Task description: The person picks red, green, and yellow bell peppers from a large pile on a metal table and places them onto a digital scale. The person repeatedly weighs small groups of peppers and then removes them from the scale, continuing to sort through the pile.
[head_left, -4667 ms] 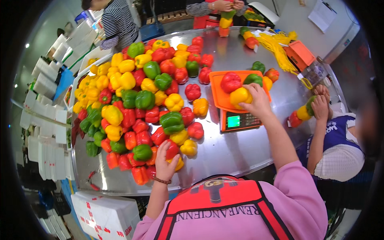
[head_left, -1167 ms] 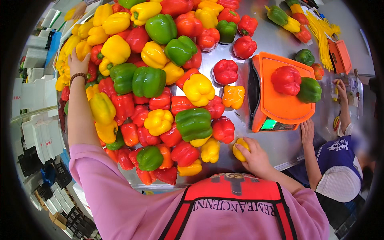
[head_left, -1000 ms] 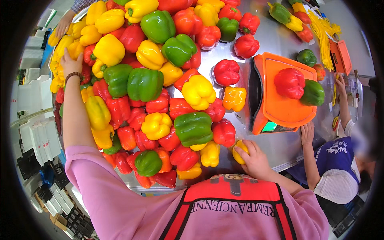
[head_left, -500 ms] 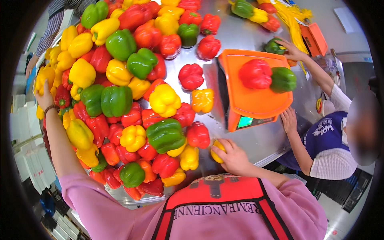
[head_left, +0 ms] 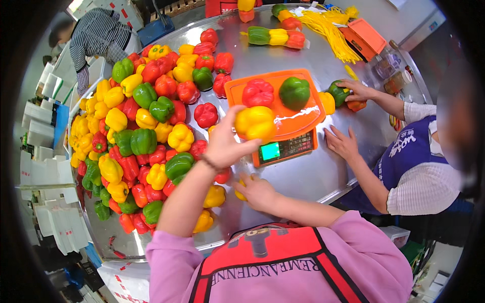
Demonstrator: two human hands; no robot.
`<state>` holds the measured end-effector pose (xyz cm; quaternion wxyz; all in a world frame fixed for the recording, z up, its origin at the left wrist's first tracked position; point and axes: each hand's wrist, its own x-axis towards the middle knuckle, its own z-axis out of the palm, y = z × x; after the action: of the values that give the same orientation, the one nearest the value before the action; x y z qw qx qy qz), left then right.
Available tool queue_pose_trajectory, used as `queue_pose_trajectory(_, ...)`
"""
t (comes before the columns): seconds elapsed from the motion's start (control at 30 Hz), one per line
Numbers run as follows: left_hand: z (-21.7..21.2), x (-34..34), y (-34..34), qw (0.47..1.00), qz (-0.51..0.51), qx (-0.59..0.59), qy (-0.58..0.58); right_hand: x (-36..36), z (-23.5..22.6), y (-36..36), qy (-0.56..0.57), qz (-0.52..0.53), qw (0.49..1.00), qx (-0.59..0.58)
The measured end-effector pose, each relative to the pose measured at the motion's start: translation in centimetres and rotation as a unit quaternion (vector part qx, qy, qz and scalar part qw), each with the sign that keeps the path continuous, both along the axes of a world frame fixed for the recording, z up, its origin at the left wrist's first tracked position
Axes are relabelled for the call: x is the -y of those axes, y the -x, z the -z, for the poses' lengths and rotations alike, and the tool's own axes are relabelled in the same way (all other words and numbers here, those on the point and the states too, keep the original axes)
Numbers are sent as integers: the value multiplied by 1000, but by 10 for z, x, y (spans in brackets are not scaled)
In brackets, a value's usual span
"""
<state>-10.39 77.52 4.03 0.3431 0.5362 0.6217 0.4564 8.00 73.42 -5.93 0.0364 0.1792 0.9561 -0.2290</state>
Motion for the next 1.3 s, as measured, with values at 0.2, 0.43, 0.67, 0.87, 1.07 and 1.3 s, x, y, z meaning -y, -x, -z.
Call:
queue_pose_trajectory(0.2,44,-44,-72,979,-152,-132,19,5,-15,-15,-3,8,1000,-24)
queue_pose_trajectory(0.43,68,19,-45,968,-236,73,-38,4,-6,-127,108,81,970,-201)
queue_pose_trajectory(0.67,90,151,16,918,-380,92,-60,-20,8,-213,154,185,961,-133)
queue_pose_trajectory(0.87,85,150,-19,917,-387,90,-41,-49,-5,-195,132,203,958,-154)
queue_pose_trajectory(1.07,70,102,-61,954,-297,40,-5,-99,-22,-171,196,253,909,-267)
queue_pose_trajectory(1.3,56,11,-57,965,-204,-165,-15,-192,-43,-124,222,347,827,-383)
